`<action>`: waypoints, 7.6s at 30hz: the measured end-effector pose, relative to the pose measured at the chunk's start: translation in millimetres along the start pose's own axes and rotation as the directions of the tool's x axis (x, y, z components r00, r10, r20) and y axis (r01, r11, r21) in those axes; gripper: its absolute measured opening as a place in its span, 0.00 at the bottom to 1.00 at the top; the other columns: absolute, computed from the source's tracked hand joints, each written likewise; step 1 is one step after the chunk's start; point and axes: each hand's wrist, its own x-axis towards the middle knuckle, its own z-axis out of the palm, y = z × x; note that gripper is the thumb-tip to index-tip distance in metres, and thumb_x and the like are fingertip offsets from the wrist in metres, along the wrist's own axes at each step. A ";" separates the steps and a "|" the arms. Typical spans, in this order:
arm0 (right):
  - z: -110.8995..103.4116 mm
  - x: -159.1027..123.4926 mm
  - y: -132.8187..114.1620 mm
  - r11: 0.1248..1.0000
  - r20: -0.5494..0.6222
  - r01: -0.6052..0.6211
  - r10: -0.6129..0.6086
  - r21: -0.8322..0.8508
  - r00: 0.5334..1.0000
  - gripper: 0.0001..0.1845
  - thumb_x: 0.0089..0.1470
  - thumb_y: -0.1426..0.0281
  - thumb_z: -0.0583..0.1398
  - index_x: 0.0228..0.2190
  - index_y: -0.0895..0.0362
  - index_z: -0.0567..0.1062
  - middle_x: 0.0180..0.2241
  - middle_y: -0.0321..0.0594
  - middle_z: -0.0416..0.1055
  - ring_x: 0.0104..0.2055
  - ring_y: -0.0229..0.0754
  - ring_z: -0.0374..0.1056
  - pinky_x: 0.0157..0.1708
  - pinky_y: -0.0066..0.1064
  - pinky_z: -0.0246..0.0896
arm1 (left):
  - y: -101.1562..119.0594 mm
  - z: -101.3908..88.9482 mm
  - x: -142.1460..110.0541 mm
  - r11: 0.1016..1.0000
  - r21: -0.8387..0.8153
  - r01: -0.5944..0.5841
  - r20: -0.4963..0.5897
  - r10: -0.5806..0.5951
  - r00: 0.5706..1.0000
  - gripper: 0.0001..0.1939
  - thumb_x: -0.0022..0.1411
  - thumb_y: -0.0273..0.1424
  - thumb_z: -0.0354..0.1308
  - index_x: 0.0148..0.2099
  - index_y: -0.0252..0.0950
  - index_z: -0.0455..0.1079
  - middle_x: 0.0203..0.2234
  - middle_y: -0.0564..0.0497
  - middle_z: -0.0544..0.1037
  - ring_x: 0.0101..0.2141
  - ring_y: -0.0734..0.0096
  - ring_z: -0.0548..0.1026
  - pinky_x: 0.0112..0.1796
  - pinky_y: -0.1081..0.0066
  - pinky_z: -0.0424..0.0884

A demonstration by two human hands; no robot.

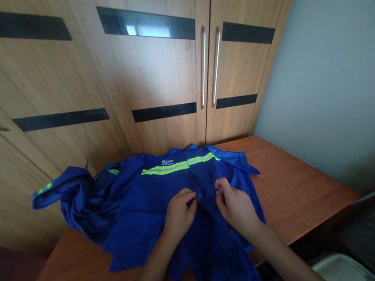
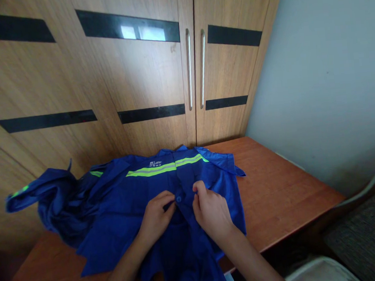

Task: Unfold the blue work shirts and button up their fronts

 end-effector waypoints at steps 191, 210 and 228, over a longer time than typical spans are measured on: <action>58.9 80.6 17.1 0.926 -0.039 0.147 -0.142 0.349 0.989 0.13 0.52 0.71 0.54 0.20 0.56 0.75 0.15 0.31 0.62 0.20 0.34 0.57 0.22 0.24 0.50 | -44.3 4.1 39.5 0.976 0.212 0.045 -0.086 -0.027 0.996 0.15 0.60 0.23 0.52 0.47 0.41 0.72 0.40 0.50 0.76 0.42 0.66 0.74 0.44 0.69 0.68; 62.1 82.8 25.0 0.922 -0.137 0.143 -0.100 0.360 0.986 0.14 0.55 0.67 0.53 0.29 0.56 0.78 0.18 0.34 0.67 0.21 0.37 0.60 0.23 0.26 0.54 | -43.5 -10.4 36.2 0.993 0.110 0.034 -0.082 -0.025 0.996 0.20 0.62 0.21 0.46 0.48 0.41 0.75 0.39 0.50 0.79 0.41 0.68 0.76 0.44 0.70 0.70; 20.1 68.1 97.6 0.995 -0.118 -0.028 0.016 -0.100 0.993 0.18 0.53 0.74 0.52 0.39 0.53 0.79 0.38 0.42 0.76 0.41 0.46 0.71 0.45 0.35 0.62 | -68.5 -59.6 27.3 0.920 0.242 0.307 -0.313 -0.226 0.922 0.19 0.59 0.23 0.48 0.45 0.44 0.76 0.45 0.53 0.79 0.46 0.64 0.75 0.50 0.65 0.68</action>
